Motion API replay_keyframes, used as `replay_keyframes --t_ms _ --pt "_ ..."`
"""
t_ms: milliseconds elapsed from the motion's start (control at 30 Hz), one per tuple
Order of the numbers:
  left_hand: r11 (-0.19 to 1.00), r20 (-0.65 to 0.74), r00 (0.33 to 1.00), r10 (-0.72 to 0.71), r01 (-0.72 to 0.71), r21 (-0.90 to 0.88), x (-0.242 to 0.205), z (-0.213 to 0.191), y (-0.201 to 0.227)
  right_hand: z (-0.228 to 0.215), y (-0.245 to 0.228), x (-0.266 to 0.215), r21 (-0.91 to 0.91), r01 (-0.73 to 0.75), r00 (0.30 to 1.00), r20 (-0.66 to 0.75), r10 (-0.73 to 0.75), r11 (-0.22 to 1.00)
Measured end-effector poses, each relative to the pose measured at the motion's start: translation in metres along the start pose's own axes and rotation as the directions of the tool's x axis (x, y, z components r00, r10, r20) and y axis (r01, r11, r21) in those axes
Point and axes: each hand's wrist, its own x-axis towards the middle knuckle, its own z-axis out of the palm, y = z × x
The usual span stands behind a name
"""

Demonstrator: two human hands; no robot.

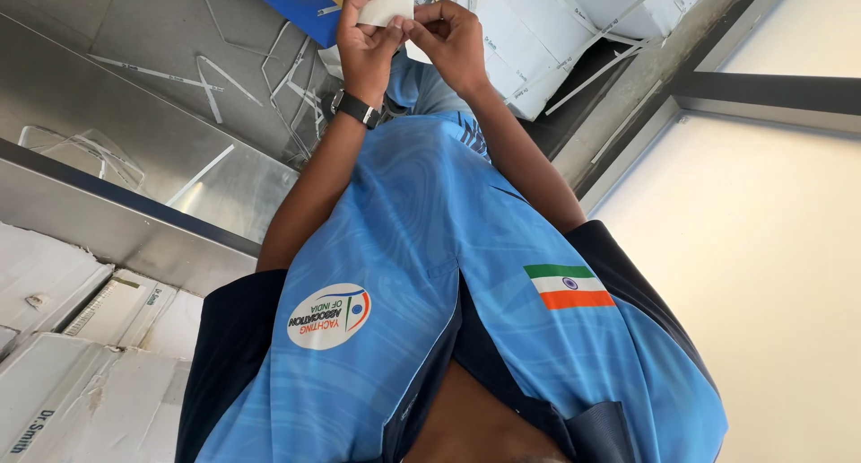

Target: Applying inventory labels or QR codes to the top of metal food cans stored in a cardboard box.

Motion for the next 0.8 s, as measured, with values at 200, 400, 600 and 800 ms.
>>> replay_keyframes --t_ms 200,400,600,800 --pt "0.994 -0.07 0.996 -0.053 0.059 0.091 -0.003 -0.018 -0.007 -0.009 0.05 0.003 -0.011 -0.115 0.993 -0.02 0.114 0.993" --pt "0.881 -0.35 0.907 -0.232 0.349 0.321 -0.023 -0.064 -0.042 -0.038 0.058 0.008 -0.383 -0.123 0.964 -0.264 0.019 0.916" --pt "0.872 -0.382 0.853 -0.356 0.45 0.191 -0.04 -0.108 -0.106 -0.012 0.015 0.014 -0.614 0.193 0.943 -0.099 -0.318 0.765" --pt "0.754 -0.336 0.681 -0.651 0.633 -0.178 -0.023 -0.054 0.012 0.023 -0.001 0.007 -0.762 0.497 0.848 0.326 -0.417 0.415"
